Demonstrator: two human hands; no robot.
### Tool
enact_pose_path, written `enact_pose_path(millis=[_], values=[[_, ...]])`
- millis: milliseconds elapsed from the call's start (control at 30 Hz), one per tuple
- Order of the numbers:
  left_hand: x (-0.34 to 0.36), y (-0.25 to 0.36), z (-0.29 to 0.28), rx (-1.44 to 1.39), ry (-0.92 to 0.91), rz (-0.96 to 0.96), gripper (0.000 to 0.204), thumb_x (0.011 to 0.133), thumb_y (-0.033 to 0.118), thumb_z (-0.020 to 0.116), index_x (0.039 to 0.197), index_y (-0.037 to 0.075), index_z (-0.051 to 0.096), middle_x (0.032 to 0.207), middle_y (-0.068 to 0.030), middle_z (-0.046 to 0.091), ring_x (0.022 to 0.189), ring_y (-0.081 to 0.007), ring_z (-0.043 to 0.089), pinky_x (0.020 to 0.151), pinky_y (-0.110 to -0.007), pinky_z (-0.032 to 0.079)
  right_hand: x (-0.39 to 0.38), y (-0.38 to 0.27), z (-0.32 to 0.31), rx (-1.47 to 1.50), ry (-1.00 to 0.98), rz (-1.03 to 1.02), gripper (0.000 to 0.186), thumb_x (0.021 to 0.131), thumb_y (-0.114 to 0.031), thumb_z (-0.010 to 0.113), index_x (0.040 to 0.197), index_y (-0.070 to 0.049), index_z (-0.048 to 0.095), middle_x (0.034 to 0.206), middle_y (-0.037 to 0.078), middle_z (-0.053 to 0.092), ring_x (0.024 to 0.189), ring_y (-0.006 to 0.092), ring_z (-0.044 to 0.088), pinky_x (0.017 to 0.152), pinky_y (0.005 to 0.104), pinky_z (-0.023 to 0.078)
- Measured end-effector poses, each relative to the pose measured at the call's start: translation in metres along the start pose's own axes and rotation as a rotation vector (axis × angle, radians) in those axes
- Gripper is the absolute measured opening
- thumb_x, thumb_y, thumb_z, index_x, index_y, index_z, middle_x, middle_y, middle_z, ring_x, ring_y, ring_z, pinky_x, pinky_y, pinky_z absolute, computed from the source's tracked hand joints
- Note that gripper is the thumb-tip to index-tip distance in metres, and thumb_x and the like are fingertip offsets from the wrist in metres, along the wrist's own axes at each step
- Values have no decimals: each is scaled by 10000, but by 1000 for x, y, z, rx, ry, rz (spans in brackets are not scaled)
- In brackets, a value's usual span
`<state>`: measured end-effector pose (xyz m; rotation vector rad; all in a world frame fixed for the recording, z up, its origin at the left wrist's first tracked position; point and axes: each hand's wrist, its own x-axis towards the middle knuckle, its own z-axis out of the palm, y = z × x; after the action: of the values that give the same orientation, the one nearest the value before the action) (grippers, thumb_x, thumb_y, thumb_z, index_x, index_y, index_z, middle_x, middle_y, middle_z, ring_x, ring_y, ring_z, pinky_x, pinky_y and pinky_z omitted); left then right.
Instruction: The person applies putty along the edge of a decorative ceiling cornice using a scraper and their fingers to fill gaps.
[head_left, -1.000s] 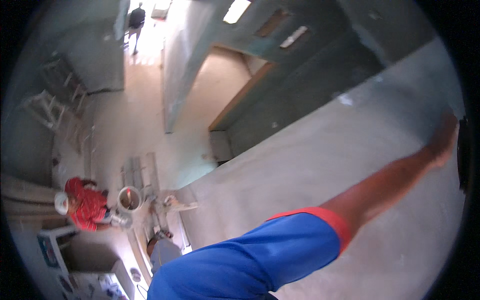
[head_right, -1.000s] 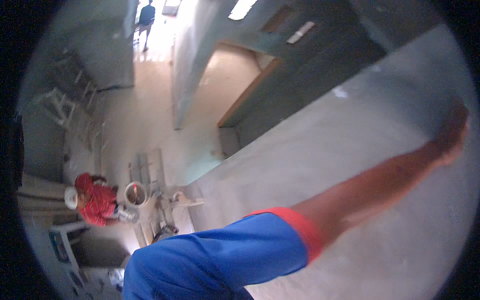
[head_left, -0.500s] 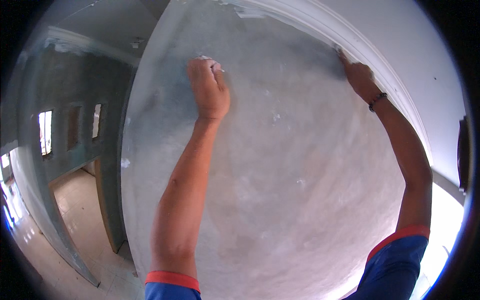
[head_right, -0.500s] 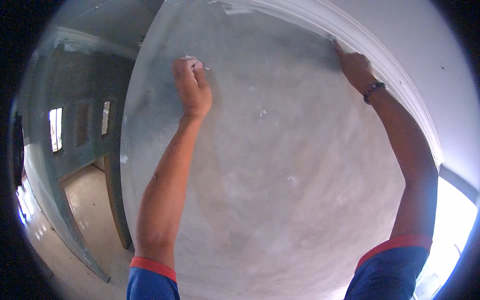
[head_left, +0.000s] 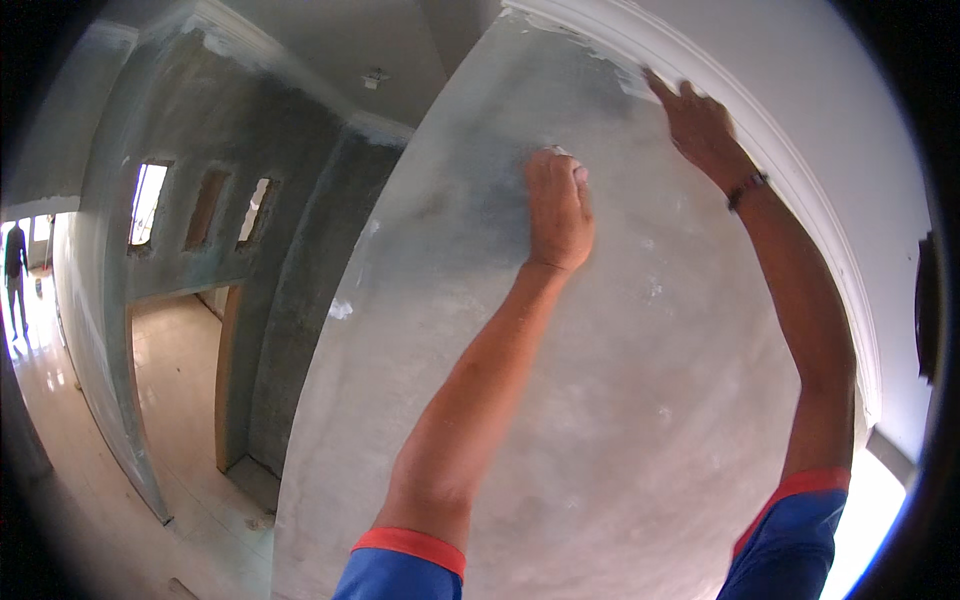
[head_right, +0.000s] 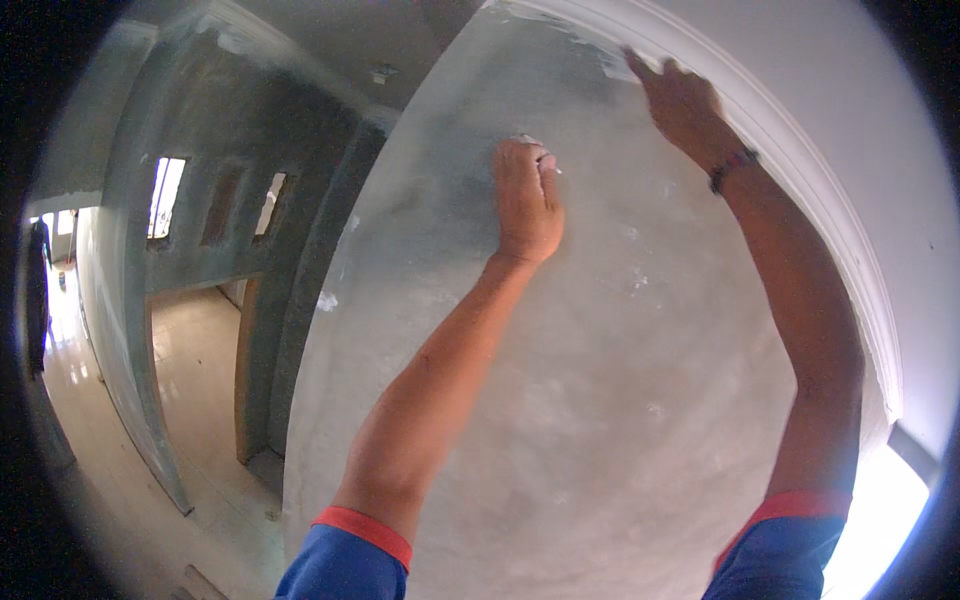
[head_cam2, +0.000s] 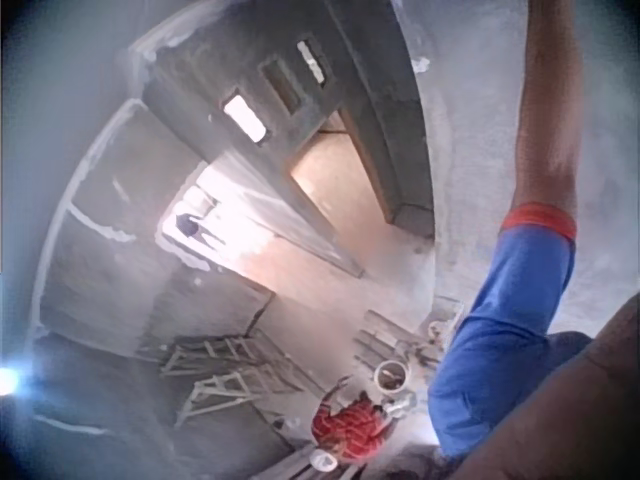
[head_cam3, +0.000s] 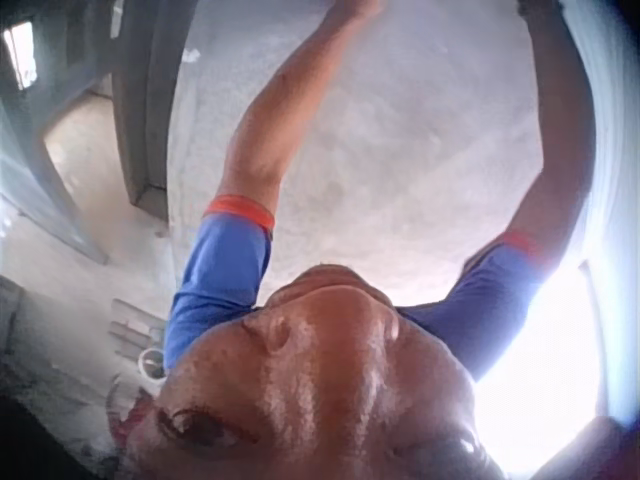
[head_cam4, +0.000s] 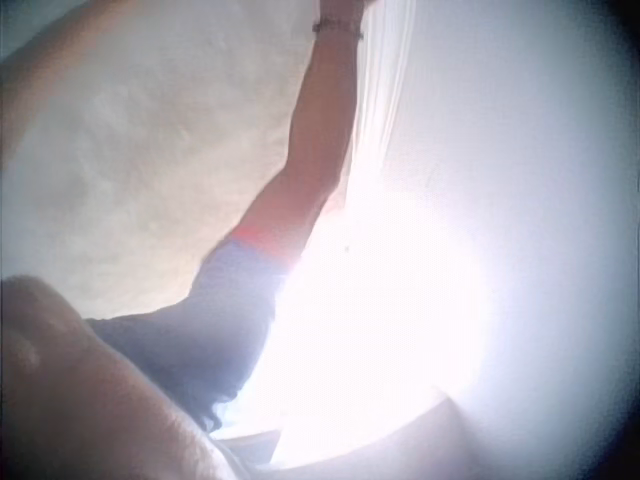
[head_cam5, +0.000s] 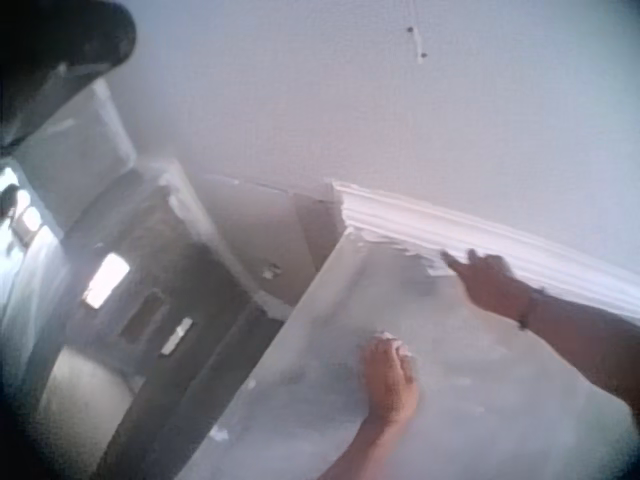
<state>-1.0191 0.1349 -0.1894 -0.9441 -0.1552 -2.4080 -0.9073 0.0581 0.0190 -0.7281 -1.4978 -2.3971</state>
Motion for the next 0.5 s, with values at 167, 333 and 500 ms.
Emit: enact_pose_path(millis=[167,333,500], values=[[-2,5,5,-80,47,-87,86,889,-11,512,962,-19,467,987,-194,508,941,-368,489,829,-467,395,103,-45,25,-36,21,-17,592,904,-81,503,1459,-209,341,981,150,610,829,299,663,692,413,565],[-1,-5,2,-130,103,-107,72,901,-23,483,969,-18,461,990,-194,494,939,-364,483,819,-457,396,159,-81,34,-70,-42,-5,575,919,-92,515,1456,-200,340,994,168,641,869,301,676,716,415,578],[-3,-3,5,-199,125,-126,68,904,-34,470,969,-19,456,972,-195,483,913,-356,476,813,-456,390,180,-83,33,-119,-76,5,640,909,-45,518,1481,-215,287,966,173,672,920,309,681,713,425,585]])
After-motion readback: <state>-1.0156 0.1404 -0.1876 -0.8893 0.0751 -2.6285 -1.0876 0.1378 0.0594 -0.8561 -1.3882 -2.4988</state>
